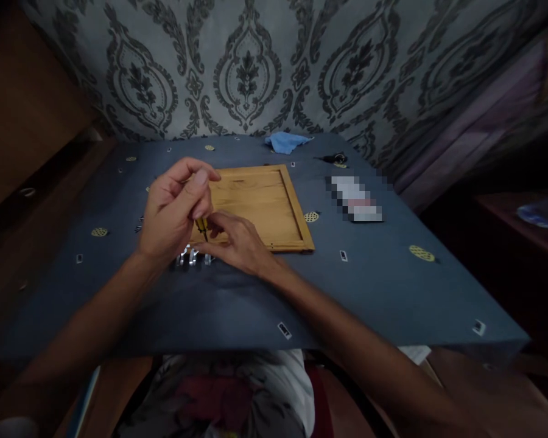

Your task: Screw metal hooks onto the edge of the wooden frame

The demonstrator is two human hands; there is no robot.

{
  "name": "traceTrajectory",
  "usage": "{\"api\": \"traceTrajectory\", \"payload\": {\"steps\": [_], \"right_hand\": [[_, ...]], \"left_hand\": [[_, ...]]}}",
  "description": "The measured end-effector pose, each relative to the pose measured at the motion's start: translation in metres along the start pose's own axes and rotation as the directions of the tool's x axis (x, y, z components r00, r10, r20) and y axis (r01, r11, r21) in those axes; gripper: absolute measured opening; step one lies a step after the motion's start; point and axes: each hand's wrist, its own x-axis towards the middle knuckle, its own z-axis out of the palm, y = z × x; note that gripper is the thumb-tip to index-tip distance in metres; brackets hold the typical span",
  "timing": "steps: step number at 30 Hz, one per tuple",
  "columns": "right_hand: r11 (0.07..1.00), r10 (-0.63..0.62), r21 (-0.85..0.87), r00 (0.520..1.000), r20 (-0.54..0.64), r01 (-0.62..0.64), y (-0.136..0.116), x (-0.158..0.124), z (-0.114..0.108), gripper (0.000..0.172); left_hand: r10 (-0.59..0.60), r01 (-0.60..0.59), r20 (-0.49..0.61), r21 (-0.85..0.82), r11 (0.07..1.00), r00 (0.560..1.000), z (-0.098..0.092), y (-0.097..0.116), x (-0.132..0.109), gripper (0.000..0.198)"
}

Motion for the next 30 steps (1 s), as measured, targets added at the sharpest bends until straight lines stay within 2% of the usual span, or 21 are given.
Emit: {"api": "traceTrajectory", "payload": {"steps": [3, 5, 10, 16, 22, 30], "right_hand": [[0.984, 0.003, -0.176, 0.995, 0.101, 0.015, 0.013, -0.015, 0.004, 0.064], [0.963, -0.018, -0.266, 0.992, 0.123, 0.051, 0.020, -0.023, 0.011, 0.070], [0.936, -0.017, -0.343, 0.983, 0.185, 0.080, 0.025, -0.028, 0.019, 0.060], [0.937, -0.023, -0.339, 0.982, 0.188, 0.087, 0.027, -0.029, 0.017, 0.061], [0.945, -0.033, -0.314, 0.981, 0.193, 0.093, 0.029, -0.029, 0.016, 0.063], [0.946, -0.018, -0.316, 0.985, 0.173, 0.073, 0.029, -0.030, 0.016, 0.063]], "left_hand": [[0.035, -0.035, -0.006, -0.018, 0.999, 0.999, 0.001, -0.004, 0.003, 0.022], [0.042, -0.042, -0.009, -0.023, 0.999, 0.999, 0.001, -0.007, 0.003, 0.023], [-0.039, 0.039, 0.003, -0.038, 0.999, 0.999, 0.001, -0.016, -0.001, 0.032], [-0.067, 0.065, -0.026, -0.045, 0.997, 0.997, 0.001, -0.016, 0.001, 0.034], [-0.082, 0.084, -0.041, 0.036, 0.996, 0.996, 0.002, -0.013, 0.003, 0.038], [-0.171, 0.172, 0.025, -0.040, 0.984, 0.985, -0.009, -0.011, 0.008, 0.029]]}}
